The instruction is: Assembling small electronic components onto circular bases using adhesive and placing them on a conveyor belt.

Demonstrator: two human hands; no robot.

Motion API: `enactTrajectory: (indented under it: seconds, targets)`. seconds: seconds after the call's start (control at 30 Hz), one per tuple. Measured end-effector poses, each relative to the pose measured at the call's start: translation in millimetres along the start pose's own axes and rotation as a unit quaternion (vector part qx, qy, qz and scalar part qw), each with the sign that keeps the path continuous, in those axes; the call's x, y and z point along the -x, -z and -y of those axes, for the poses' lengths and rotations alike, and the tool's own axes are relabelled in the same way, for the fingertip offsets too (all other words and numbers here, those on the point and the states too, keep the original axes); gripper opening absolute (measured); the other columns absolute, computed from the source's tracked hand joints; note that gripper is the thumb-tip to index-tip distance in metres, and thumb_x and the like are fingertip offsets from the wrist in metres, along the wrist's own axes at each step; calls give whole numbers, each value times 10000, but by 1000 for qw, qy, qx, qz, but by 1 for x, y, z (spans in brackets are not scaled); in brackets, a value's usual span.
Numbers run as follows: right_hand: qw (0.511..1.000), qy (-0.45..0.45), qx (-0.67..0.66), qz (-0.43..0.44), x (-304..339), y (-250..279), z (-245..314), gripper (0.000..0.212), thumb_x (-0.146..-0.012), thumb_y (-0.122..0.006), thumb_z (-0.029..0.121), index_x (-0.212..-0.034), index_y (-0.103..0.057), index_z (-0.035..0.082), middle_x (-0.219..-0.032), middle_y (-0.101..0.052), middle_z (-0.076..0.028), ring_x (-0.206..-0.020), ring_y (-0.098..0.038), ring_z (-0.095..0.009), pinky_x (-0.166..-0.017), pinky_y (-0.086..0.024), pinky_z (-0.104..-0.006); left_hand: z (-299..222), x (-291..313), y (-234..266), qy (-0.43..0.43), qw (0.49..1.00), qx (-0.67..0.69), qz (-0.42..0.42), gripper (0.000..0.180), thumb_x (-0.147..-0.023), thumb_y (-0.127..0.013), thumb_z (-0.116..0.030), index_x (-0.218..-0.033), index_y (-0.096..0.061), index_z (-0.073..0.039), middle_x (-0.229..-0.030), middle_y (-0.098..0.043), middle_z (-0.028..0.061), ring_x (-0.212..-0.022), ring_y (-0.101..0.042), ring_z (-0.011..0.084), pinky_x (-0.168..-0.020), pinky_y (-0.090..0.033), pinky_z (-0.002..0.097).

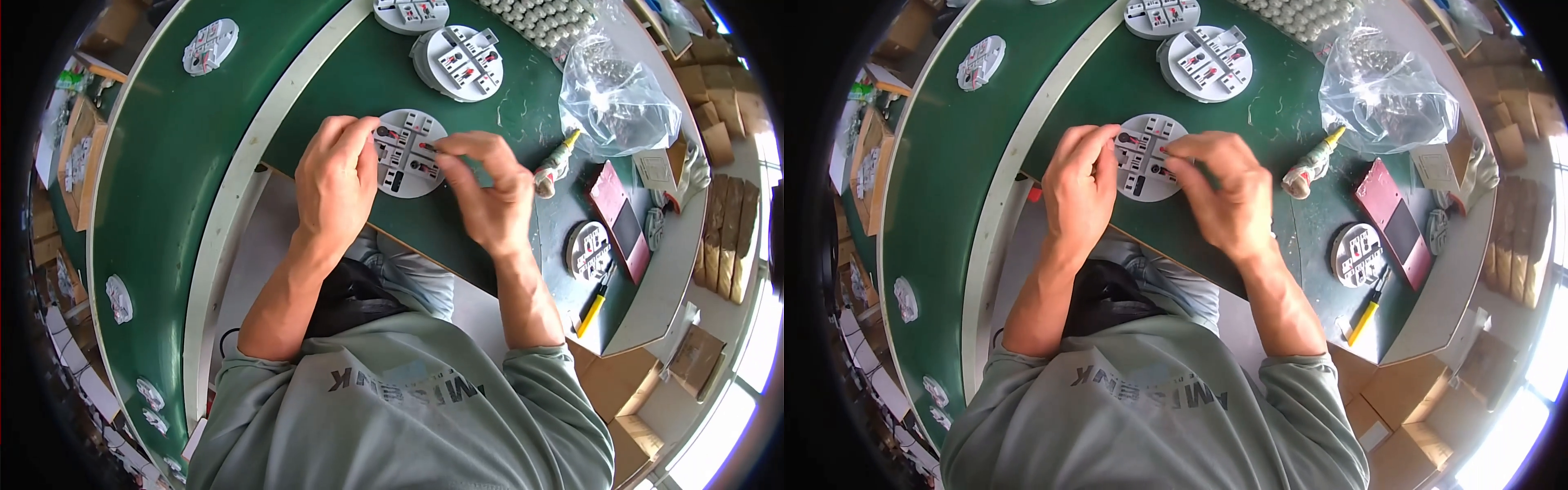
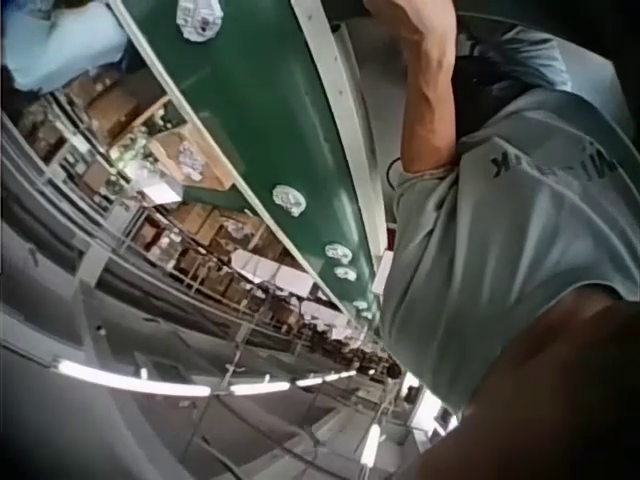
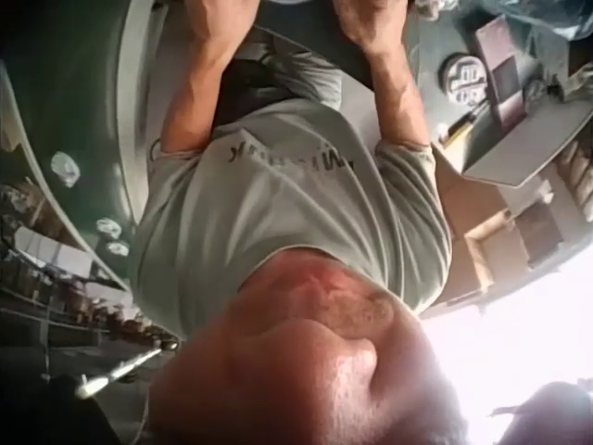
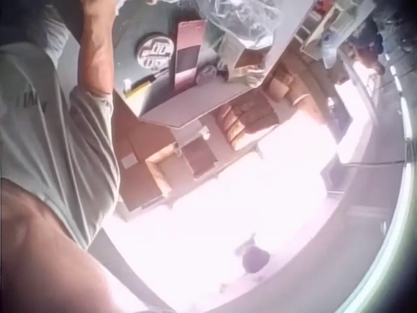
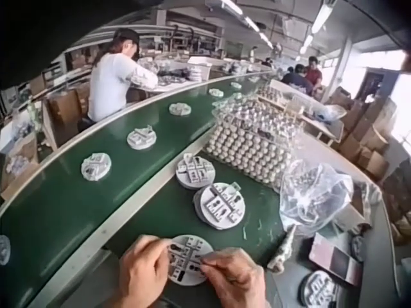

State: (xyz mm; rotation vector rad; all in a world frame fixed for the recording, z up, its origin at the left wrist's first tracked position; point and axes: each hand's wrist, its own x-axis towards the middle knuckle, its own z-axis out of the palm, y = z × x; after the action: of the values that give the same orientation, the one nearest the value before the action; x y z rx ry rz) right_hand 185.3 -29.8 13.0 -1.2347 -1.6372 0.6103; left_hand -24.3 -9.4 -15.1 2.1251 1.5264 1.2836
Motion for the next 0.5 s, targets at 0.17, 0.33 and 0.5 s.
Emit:
enactTrajectory:
  seconds: [0.17, 0.33, 0.5]
  targets:
    - [988, 88, 107, 73, -1, -7, -1, 211, -822, -832, -2, -1019, -775, 49, -1032, -770, -87, -1021, -697, -271, -902, -570, -372, -5, -2, 0, 7, 1000, 26, -1, 215, -932, -702, 46, -1137, -731, -10, -1039, -696, 121, -864, -706, 320, -746, -570, 408]
    - [975, 151, 147, 68, -11, -9, -1, 234, -789, -848, 28, -1009, -775, 64, -1045, -767, -84, -1028, -691, -288, -898, -576, -398, -5, -14, 1, 1, 999, 35, -4, 222, -934, -697, 49, -1147, -728, -5, -1044, -692, 126, -867, -706, 327, -745, -569, 410]
    - [970, 156, 173, 71, -19, -6, 11, 230, -782, -846, 36, -998, -773, 65, -1100, -756, -81, -1049, -690, -296, -902, -576, -406, -6, -26, 8, -9, 999, 52, -3, 249, -926, -679, 62, -1162, -723, -3, -1066, -685, 147, -883, -702, 343, -757, -568, 419]
